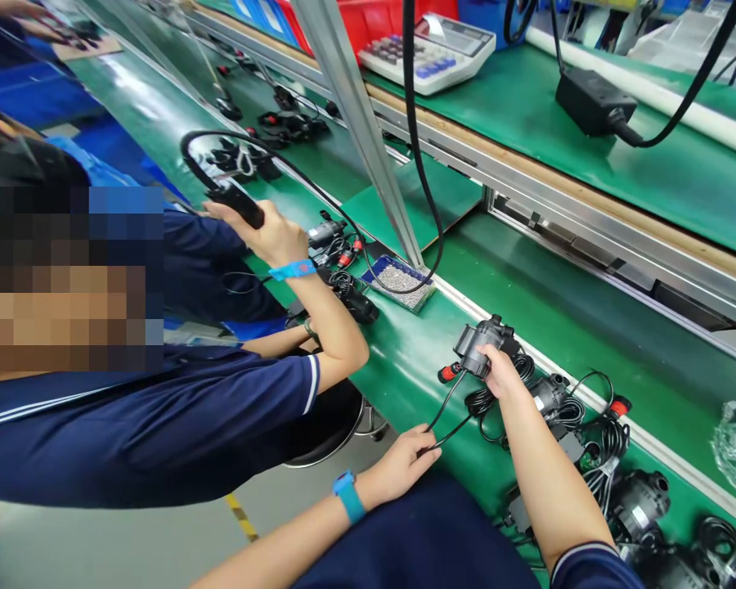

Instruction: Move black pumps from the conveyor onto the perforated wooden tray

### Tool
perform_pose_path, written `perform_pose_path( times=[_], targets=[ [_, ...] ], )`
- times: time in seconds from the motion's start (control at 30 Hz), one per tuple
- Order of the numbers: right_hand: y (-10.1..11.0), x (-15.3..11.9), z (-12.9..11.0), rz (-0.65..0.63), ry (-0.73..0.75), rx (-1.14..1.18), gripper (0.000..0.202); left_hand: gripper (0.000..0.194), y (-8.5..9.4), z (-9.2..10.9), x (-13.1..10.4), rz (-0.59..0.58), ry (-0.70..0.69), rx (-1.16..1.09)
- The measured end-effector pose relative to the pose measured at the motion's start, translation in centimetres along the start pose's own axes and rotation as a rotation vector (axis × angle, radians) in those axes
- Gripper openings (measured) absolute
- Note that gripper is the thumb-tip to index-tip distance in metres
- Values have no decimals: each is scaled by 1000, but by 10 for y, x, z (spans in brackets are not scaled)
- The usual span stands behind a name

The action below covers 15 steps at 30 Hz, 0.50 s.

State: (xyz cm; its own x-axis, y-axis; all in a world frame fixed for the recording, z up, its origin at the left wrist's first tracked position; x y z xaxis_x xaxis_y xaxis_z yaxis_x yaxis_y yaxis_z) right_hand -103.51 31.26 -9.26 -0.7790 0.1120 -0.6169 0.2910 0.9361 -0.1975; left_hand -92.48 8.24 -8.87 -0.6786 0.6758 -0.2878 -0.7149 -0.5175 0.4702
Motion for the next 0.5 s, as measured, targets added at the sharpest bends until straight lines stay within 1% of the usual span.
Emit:
perform_pose_path(
  times=[0.07, 0.13, 0.23, 0.3, 0.37, 0.5],
  targets=[
    [1, -12, -9, -57, 2, 157, 39, 34, -1, 12, -4, -1, -17, -18],
    [4, -23, -18, -115, 11, 306, 39, 32, 1, 21, -9, 25, -22, -33],
    [11, -39, -32, -184, 69, 392, 44, 30, 4, 29, -18, 51, -29, -43],
    [14, -49, -38, -215, 106, 422, 47, 30, 7, 29, -26, 44, -41, -27],
    [13, -58, -41, -234, 124, 454, 49, 32, 10, 24, -34, 37, -41, 4],
    [2, -73, -42, -299, 140, 507, 53, 33, 18, 9, -52, 62, -1, -13]
  ],
)
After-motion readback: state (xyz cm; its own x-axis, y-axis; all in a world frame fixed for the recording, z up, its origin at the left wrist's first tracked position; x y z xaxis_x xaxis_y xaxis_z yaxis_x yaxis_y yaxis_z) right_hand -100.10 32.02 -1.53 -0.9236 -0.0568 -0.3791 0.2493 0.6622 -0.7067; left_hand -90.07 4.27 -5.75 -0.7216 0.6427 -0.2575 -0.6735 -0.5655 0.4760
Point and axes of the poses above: each hand's wrist, its own x-axis towards the middle knuckle, its own y-axis out of the back of the hand, z = x × y, the point moved 4 cm from there along x, towards the middle knuckle, and after that the axes turned 3 degrees about -z, right-handed, at the moved point
